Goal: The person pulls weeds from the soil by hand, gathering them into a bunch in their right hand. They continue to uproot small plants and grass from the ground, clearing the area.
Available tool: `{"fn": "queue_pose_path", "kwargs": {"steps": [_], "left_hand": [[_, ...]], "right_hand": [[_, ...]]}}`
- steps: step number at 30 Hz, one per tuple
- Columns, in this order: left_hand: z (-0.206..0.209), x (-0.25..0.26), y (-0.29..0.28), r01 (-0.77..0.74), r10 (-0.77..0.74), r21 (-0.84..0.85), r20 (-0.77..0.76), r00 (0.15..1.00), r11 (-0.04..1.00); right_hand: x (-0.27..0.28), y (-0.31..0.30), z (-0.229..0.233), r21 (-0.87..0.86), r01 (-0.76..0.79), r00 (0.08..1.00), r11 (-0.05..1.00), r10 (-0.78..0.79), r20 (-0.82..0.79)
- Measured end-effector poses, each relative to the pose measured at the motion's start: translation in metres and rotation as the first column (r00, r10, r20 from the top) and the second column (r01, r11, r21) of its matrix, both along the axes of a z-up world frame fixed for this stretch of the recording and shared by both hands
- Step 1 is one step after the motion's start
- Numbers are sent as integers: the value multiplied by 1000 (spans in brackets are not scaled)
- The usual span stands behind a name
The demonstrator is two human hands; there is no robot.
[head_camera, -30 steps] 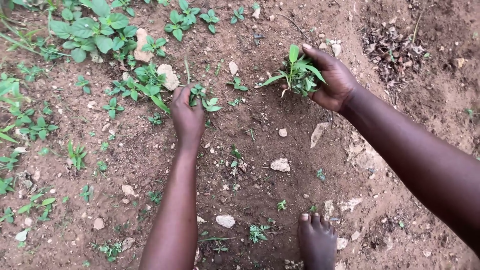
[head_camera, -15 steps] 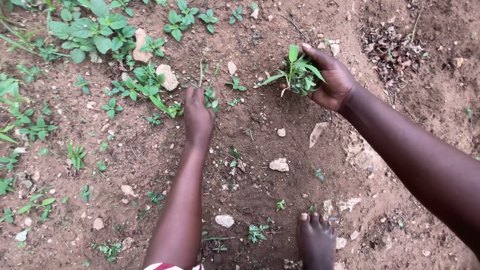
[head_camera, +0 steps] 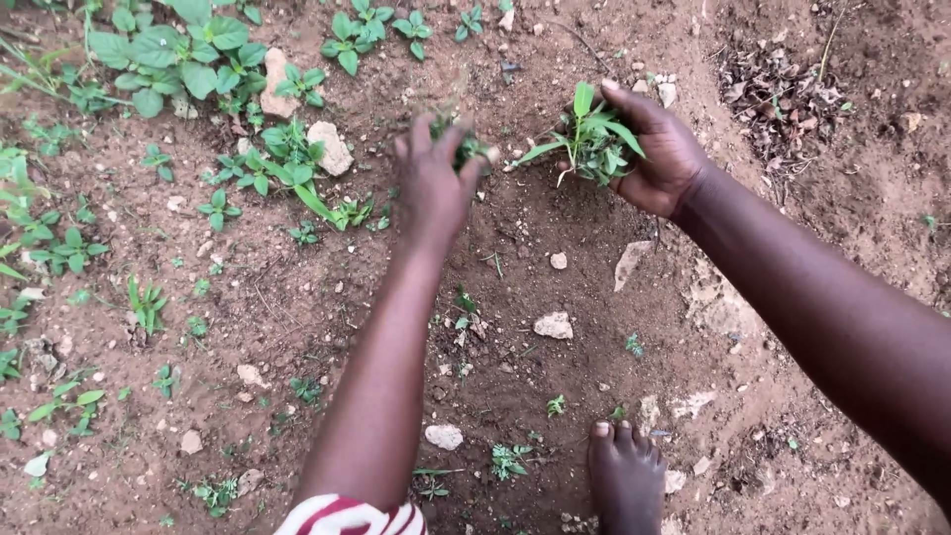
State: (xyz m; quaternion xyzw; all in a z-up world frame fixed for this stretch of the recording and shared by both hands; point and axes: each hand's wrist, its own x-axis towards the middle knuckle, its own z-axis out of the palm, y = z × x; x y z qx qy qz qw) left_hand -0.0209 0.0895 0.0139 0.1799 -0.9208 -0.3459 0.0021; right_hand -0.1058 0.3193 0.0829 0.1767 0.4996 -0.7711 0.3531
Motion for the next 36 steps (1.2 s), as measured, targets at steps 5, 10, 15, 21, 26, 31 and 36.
{"fn": "queue_pose_path", "kwargs": {"steps": [5,10,15,21,26,31,36], "left_hand": [[28,24,29,65,-65,-22,20,998,998],[62,37,36,-329,295,701,174,939,633],[103,41,65,-7,82,326,-215,973,945],[115,43,92,266,-285,-120,-187,940,957],[130,78,43,103,-59,124,-315,947,987],[61,130,-18,-379,370,207,82,925,902],[14,134,-2,-349,348,214,41,937,913]], "right_hand": [[1,8,-24,-196,-43,999,980,47,17],[6,4,-35,-122,-1,999,993,8,52],[16,-9,-33,-160,-59,995,985,72,75],[32,-27,-23,-243,-148,977,959,180,115],[1,5,2,-291,-120,984,949,153,95],[-90,137,-46,245,-394,896,886,430,-112],[306,80,-81,904,-425,601,32,758,255]]}}
